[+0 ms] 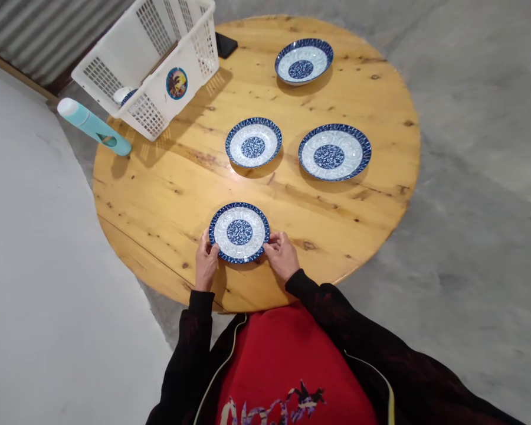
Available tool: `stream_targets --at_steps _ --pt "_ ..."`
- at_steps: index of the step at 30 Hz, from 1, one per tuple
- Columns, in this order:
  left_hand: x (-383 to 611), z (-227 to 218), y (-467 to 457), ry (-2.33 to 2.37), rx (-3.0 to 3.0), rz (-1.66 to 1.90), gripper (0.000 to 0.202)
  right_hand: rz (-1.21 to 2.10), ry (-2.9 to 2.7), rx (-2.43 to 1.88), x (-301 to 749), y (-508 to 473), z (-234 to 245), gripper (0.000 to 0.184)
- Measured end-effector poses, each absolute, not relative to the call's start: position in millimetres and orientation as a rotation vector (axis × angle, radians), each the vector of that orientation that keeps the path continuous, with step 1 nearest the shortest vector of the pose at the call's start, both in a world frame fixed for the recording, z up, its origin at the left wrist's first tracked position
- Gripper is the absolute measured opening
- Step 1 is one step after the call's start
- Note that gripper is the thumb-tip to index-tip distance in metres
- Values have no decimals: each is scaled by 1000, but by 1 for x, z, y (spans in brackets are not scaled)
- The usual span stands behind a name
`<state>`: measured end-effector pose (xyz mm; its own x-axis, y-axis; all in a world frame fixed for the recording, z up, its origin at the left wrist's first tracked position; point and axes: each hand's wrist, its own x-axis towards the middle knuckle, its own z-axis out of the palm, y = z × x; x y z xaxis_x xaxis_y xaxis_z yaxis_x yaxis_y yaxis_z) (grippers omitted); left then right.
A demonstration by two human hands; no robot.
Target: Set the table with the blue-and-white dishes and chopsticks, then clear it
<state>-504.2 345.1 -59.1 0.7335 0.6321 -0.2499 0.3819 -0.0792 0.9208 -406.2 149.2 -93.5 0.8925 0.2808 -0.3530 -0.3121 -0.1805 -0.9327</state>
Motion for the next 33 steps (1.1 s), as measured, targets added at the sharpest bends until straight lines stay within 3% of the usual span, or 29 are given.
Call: stream_targets --at_steps 6,15,33 --pt "-511 -56 337 818 1693 257 44 548 81 -1607 -408 132 -88 43" --pt "-516 -71 335 799 1614 267 31 485 1 -1654 -404 130 -97 28" --pt "-537 -74 336 812 1602 221 34 511 184 -1622 -420 111 -91 49"
